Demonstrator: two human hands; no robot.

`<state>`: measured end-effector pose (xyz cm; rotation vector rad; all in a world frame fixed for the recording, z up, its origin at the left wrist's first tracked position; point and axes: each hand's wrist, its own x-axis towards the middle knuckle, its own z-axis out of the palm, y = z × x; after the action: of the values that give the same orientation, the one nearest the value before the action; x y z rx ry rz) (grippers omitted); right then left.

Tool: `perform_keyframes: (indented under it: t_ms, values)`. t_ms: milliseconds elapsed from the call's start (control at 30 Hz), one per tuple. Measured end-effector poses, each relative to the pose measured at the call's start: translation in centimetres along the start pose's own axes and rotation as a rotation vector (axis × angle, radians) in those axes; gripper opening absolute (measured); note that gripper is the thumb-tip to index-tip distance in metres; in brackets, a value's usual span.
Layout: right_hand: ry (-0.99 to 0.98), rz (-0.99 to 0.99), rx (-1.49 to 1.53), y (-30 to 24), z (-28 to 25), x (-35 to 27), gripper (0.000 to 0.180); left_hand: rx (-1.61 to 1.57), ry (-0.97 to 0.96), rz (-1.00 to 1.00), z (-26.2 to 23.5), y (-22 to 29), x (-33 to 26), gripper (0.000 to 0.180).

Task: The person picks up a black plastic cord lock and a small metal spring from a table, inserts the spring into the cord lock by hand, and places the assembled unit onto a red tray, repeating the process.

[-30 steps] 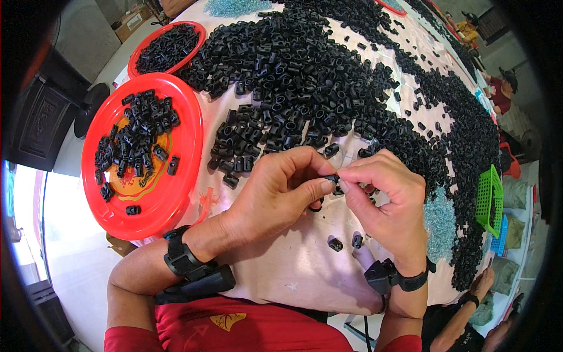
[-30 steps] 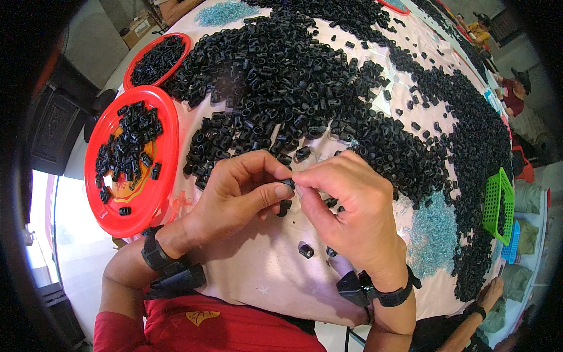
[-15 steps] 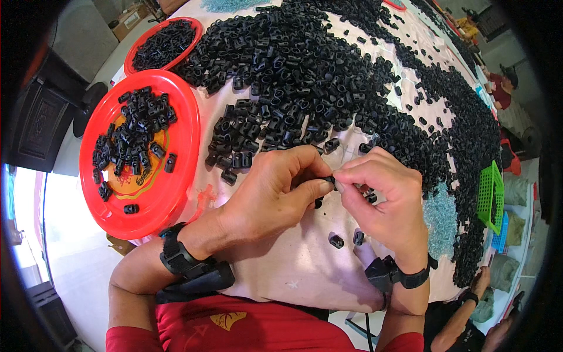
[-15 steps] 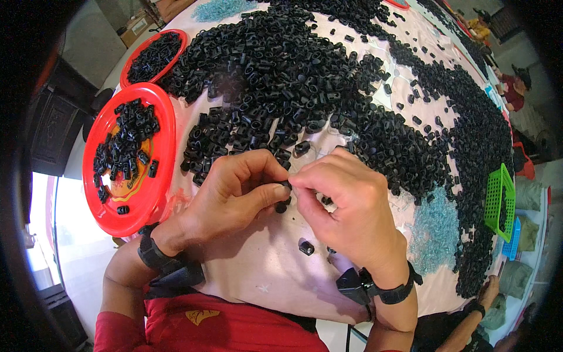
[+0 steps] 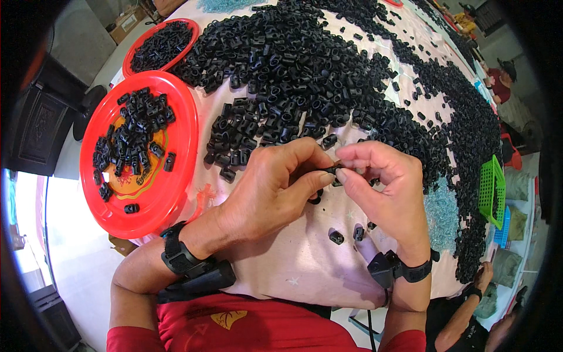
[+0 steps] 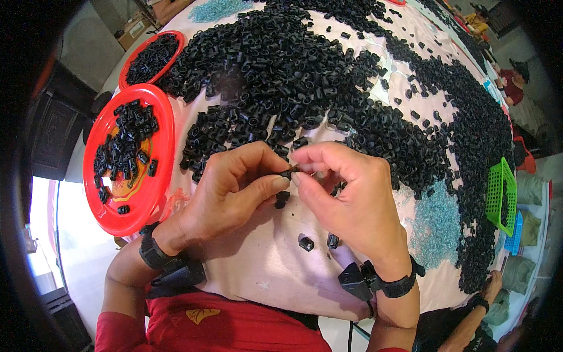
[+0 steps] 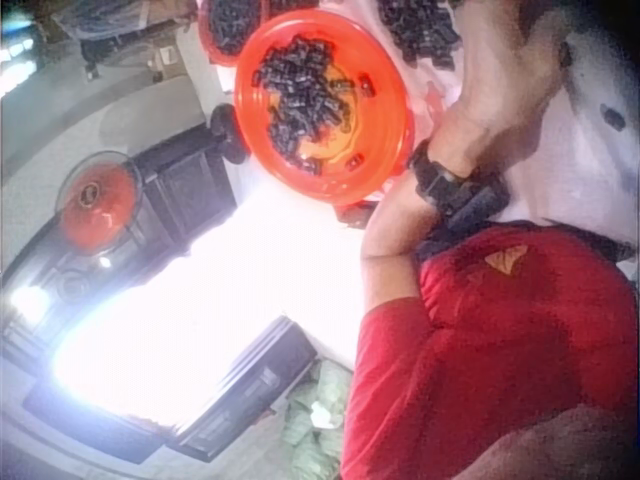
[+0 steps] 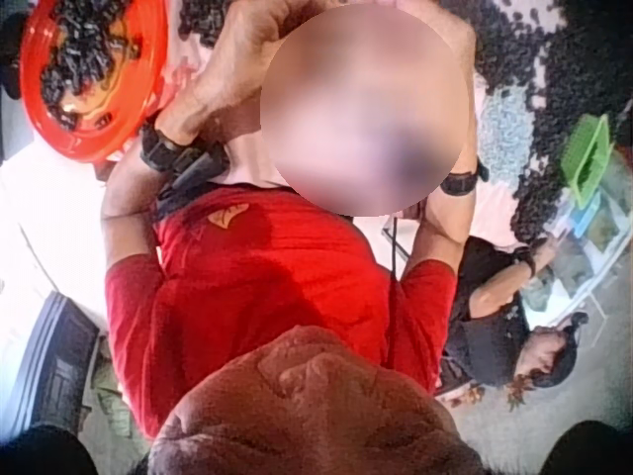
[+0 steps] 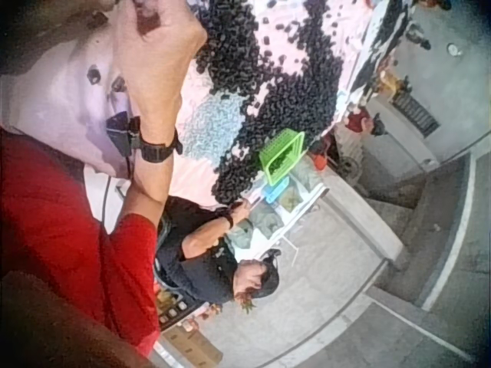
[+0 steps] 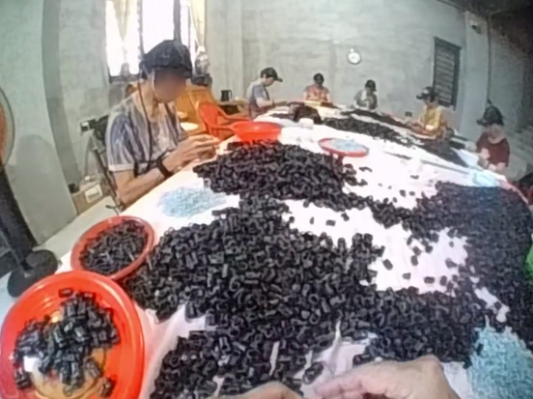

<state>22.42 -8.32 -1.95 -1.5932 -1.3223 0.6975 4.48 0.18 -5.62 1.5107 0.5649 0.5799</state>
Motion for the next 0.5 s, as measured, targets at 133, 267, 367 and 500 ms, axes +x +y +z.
perform_keyframes:
  t_ms: [133, 267, 367, 500]
  values:
    - [-0.086, -0.123, -0.182, 0.2, -0.6, 0.1, 0.015, -0.092, -0.019, -0.149, 0.0, 0.7, 0.0, 0.010]
    - [-0.071, -0.401, -0.327, 0.4, 0.1, 0.2, 0.014, -0.063, -0.069, -0.222, -0.8, 0.5, 0.1, 0.009]
    - [-0.068, -0.402, -0.353, 0.3, 0.4, 0.1, 0.014, 0.034, -0.063, -0.142, -0.7, -0.3, 0.0, 0.008]
    - [-0.089, -0.398, -0.372, 0.3, 0.3, 0.1, 0.012, 0.188, 0.033, 0.083, -0.1, -0.1, -0.1, 0.007]
